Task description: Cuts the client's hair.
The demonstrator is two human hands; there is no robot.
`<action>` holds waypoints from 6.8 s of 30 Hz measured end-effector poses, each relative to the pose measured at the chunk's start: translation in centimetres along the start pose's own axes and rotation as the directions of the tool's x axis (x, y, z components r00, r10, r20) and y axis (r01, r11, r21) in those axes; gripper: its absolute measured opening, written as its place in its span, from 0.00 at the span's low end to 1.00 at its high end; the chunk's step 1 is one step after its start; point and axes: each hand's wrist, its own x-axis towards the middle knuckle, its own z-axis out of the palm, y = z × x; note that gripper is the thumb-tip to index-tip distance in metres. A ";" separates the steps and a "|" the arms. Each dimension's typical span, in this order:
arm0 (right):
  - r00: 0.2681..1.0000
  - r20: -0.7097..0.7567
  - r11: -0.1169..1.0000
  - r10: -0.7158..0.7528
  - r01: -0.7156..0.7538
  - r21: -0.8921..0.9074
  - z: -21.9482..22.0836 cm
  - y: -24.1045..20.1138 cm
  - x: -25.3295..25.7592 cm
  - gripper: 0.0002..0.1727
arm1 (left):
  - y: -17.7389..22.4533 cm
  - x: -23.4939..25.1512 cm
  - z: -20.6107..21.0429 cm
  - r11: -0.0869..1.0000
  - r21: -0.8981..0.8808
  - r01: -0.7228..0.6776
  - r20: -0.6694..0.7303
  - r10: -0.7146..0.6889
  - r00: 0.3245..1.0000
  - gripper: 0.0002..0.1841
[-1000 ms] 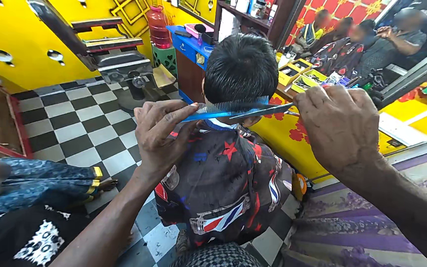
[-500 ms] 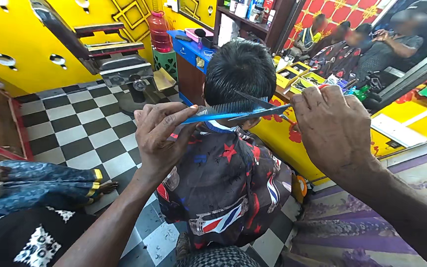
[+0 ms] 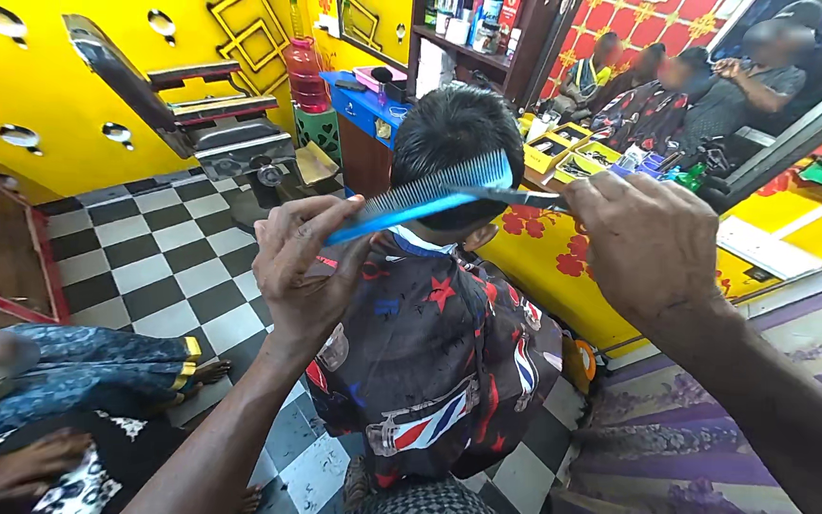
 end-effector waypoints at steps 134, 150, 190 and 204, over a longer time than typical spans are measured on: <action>0.913 0.108 0.891 0.394 -0.352 -0.286 -4.3 -6.7 -1.9 0.13 | -10.8 3.6 2.9 0.853 -0.521 -0.021 0.406 0.270 0.873 0.13; 0.913 0.174 0.886 0.368 -0.288 -0.364 -2.6 -8.1 -1.2 0.17 | -9.4 3.9 2.5 0.895 -0.424 -0.138 0.188 0.236 0.953 0.14; 0.887 0.013 0.887 0.461 -0.461 0.007 -2.8 -5.1 0.6 0.16 | -9.3 11.0 5.2 0.840 -0.539 0.058 0.349 0.160 0.923 0.16; 0.888 0.085 0.869 0.451 -0.415 -0.269 -5.8 -5.7 -0.1 0.13 | -14.0 4.3 5.9 0.781 -0.621 0.070 0.510 0.334 0.793 0.18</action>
